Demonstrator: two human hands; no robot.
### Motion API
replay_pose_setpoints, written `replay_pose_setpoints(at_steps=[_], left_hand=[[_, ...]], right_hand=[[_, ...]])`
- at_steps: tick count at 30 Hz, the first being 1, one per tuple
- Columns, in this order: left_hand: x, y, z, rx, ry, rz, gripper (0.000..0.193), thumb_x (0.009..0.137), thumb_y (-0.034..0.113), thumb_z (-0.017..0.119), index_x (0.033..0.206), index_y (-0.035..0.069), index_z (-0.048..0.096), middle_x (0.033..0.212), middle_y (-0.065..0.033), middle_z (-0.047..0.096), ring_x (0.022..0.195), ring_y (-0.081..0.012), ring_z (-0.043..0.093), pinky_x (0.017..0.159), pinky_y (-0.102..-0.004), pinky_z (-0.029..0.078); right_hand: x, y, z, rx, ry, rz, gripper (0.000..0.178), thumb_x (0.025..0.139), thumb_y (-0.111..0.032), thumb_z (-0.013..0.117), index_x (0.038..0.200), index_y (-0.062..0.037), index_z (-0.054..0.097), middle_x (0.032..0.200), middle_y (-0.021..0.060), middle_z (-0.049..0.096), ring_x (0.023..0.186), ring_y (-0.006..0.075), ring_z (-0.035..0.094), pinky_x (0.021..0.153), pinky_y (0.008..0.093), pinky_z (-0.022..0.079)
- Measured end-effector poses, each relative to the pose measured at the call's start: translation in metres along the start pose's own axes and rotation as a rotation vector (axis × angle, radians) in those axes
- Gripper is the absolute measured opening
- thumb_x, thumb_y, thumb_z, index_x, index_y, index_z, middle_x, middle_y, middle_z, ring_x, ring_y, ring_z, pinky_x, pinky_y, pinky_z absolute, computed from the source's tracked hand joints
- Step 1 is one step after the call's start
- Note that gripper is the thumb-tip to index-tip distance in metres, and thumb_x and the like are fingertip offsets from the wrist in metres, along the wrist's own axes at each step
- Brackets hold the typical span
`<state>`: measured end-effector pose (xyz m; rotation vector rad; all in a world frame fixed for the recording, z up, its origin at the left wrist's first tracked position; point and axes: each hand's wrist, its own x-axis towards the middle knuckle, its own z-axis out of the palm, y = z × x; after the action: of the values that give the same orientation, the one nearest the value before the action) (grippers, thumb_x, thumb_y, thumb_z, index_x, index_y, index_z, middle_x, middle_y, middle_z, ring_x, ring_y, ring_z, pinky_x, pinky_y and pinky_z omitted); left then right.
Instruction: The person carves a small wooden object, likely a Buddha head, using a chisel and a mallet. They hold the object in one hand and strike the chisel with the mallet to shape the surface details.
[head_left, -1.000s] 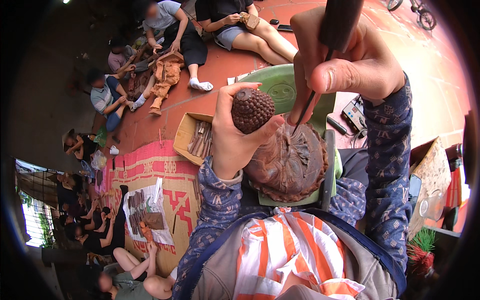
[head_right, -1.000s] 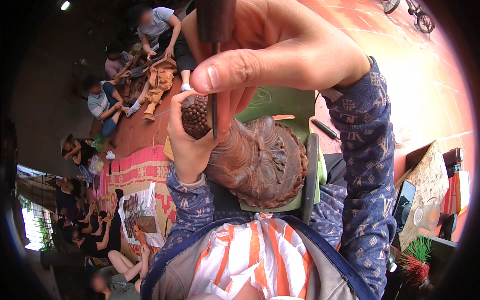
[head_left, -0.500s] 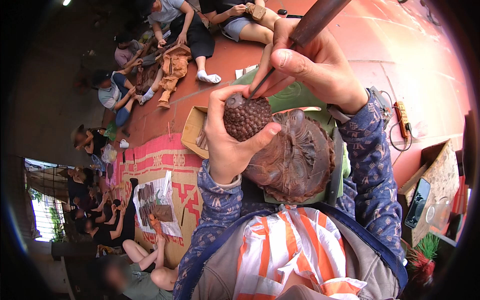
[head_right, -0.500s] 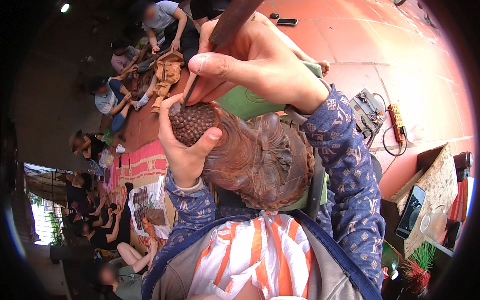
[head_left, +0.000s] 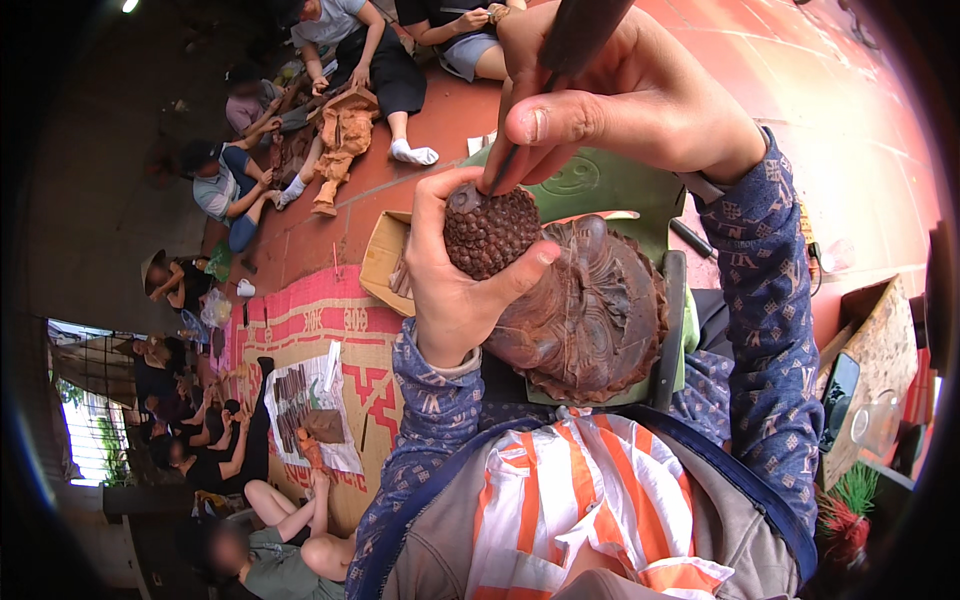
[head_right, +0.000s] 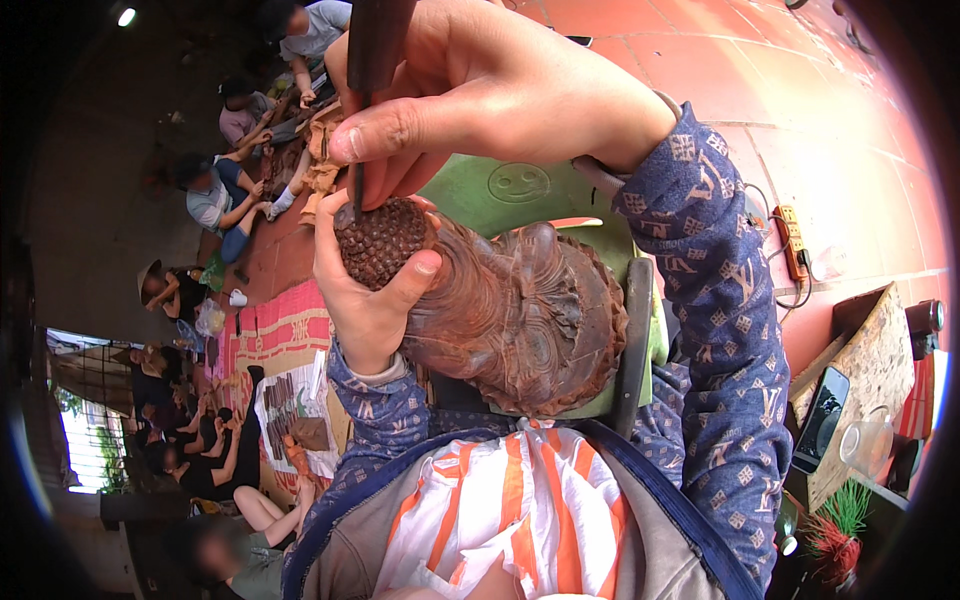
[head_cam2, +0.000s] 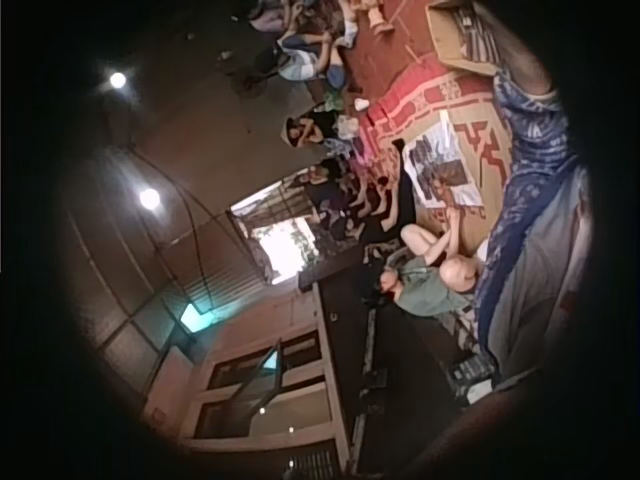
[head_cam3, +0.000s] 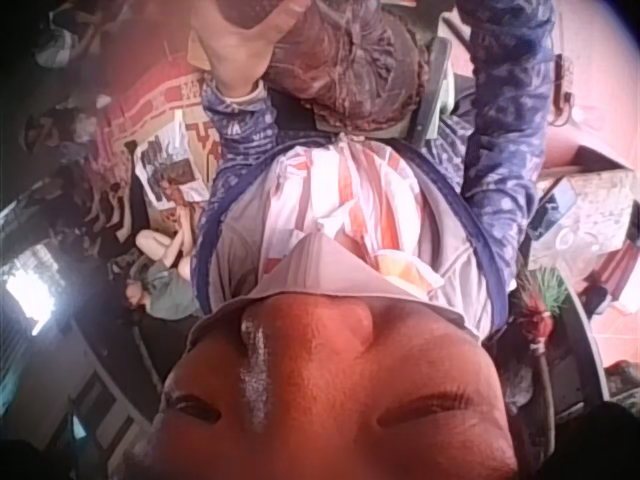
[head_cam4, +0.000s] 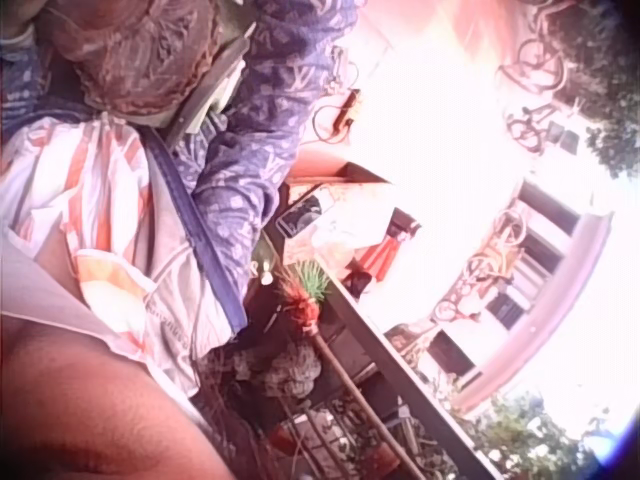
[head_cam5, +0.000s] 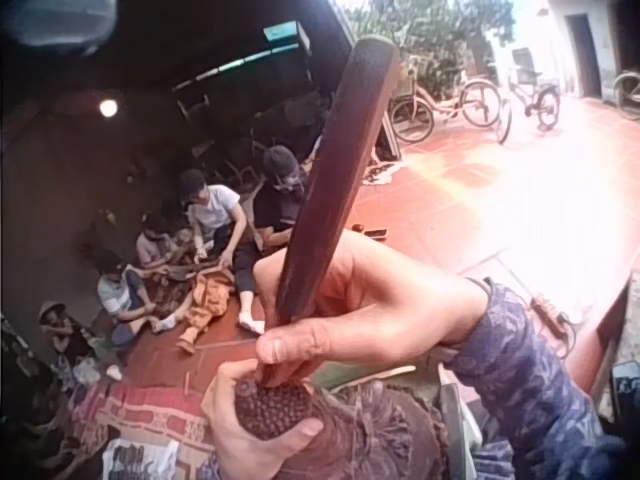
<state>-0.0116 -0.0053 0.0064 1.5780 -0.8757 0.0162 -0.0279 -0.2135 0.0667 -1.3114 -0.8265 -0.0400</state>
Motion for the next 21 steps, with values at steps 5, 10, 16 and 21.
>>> replay_pose_setpoints(at_steps=[5, 10, 16, 21], left_hand=[[0.001, -0.003, 0.000, 0.049, 0.005, 0.063, 0.060, 0.070, 0.014, 0.084, 0.115, 0.003, 0.047, 0.098, -0.0051, 0.059, 0.089, -0.0116, 0.058, 0.080, -0.0264, 0.048], [0.002, -0.003, -0.002, 0.020, -0.008, 0.098, 0.058, 0.071, 0.015, 0.083, 0.116, 0.003, 0.047, 0.095, -0.0051, 0.059, 0.086, -0.0109, 0.058, 0.078, -0.0252, 0.048], [0.001, 0.003, -0.004, 0.119, -0.025, 0.059, 0.060, 0.071, 0.019, 0.085, 0.116, 0.003, 0.048, 0.094, -0.0048, 0.060, 0.083, -0.0098, 0.059, 0.077, -0.0248, 0.048], [0.003, -0.001, 0.000, -0.100, 0.049, 0.221, 0.068, 0.069, 0.029, 0.086, 0.118, 0.003, 0.048, 0.106, -0.0111, 0.058, 0.098, -0.0180, 0.057, 0.086, -0.0325, 0.048]], right_hand=[[0.012, -0.009, -0.013, -0.267, -0.292, -0.239, 0.020, 0.091, -0.011, 0.065, 0.081, -0.0004, 0.051, 0.072, -0.0005, 0.046, 0.066, 0.0074, 0.046, 0.057, 0.0244, 0.037], [0.010, -0.018, 0.004, -0.317, -0.309, -0.291, 0.017, 0.092, -0.011, 0.063, 0.083, -0.0011, 0.053, 0.075, 0.0012, 0.047, 0.068, 0.0096, 0.044, 0.058, 0.0274, 0.036], [-0.023, -0.064, 0.004, -0.412, -0.221, -0.087, 0.020, 0.089, -0.014, 0.066, 0.082, 0.0010, 0.055, 0.073, 0.0063, 0.057, 0.072, 0.0170, 0.061, 0.062, 0.0304, 0.049], [-0.056, -0.028, 0.040, -0.219, 0.367, -0.095, 0.030, 0.084, -0.020, 0.071, 0.079, 0.0020, 0.051, 0.071, 0.0112, 0.060, 0.068, 0.0242, 0.069, 0.063, 0.0336, 0.058]])
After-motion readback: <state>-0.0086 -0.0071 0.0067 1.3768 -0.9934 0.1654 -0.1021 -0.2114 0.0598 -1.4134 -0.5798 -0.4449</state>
